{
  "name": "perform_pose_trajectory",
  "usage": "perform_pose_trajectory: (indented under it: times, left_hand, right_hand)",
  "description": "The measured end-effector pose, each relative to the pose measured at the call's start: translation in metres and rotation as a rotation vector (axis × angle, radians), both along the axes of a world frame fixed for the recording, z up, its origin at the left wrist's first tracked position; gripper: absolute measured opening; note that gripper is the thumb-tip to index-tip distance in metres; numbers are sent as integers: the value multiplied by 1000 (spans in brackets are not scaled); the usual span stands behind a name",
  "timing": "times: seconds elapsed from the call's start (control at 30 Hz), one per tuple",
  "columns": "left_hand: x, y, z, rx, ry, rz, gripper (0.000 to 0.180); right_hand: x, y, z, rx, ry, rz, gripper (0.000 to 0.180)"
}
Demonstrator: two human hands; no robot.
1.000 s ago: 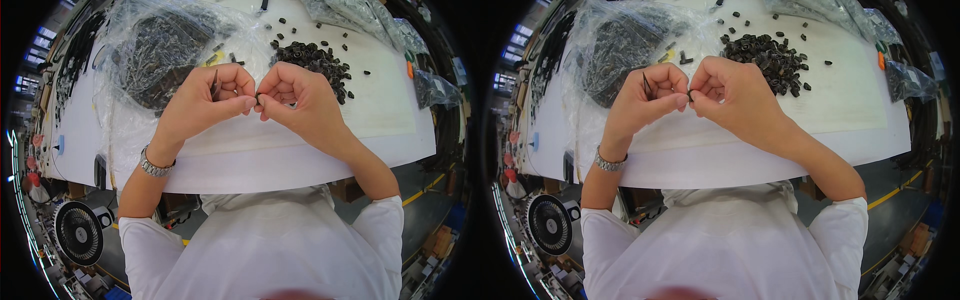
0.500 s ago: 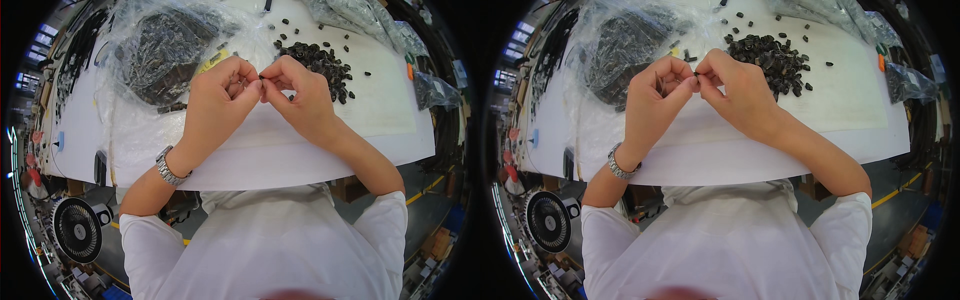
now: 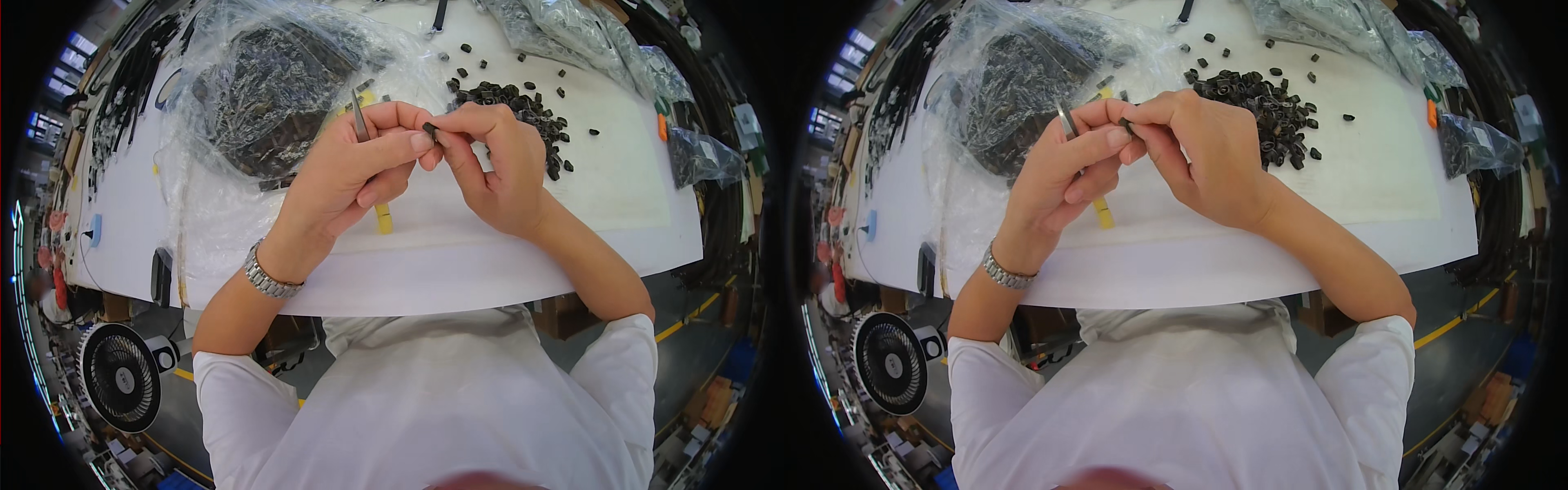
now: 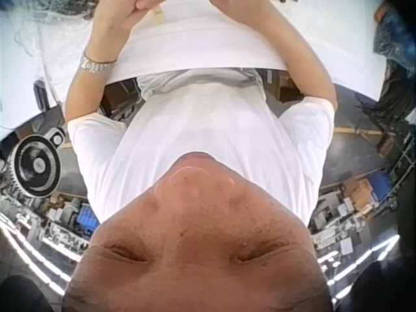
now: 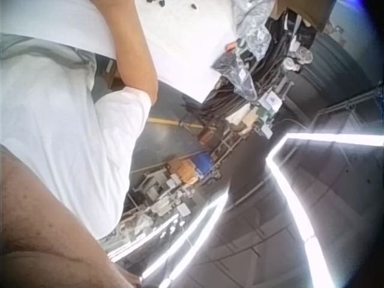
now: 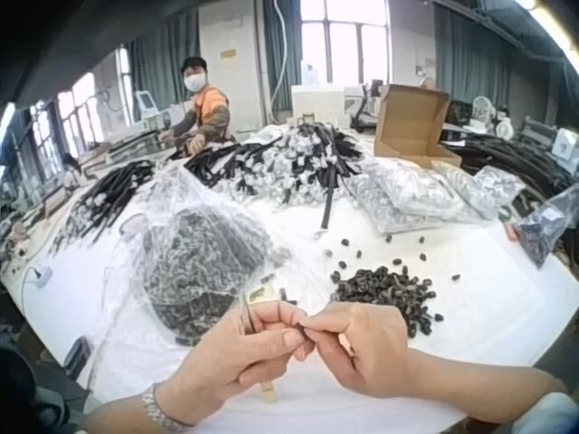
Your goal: Assembling small black hardware caps onto pins using tweezers.
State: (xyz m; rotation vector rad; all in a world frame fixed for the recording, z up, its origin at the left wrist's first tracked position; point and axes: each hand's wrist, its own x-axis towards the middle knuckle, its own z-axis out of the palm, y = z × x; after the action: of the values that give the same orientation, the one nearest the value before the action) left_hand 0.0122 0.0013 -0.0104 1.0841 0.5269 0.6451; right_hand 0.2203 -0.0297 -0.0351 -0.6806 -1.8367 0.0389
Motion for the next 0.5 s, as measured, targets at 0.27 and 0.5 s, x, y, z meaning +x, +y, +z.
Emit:
perform_pose_trajectory:
  times: [0.27, 0.5]
  left_hand:
    - [4, -10, 7, 614, 310, 391, 13]
    - [4, -19, 13, 1033, 577, 465, 15]
  right_hand:
    - [-11, -15, 4, -635, 357, 162, 11]
    - [-8, -22, 15, -826, 401, 183, 16]
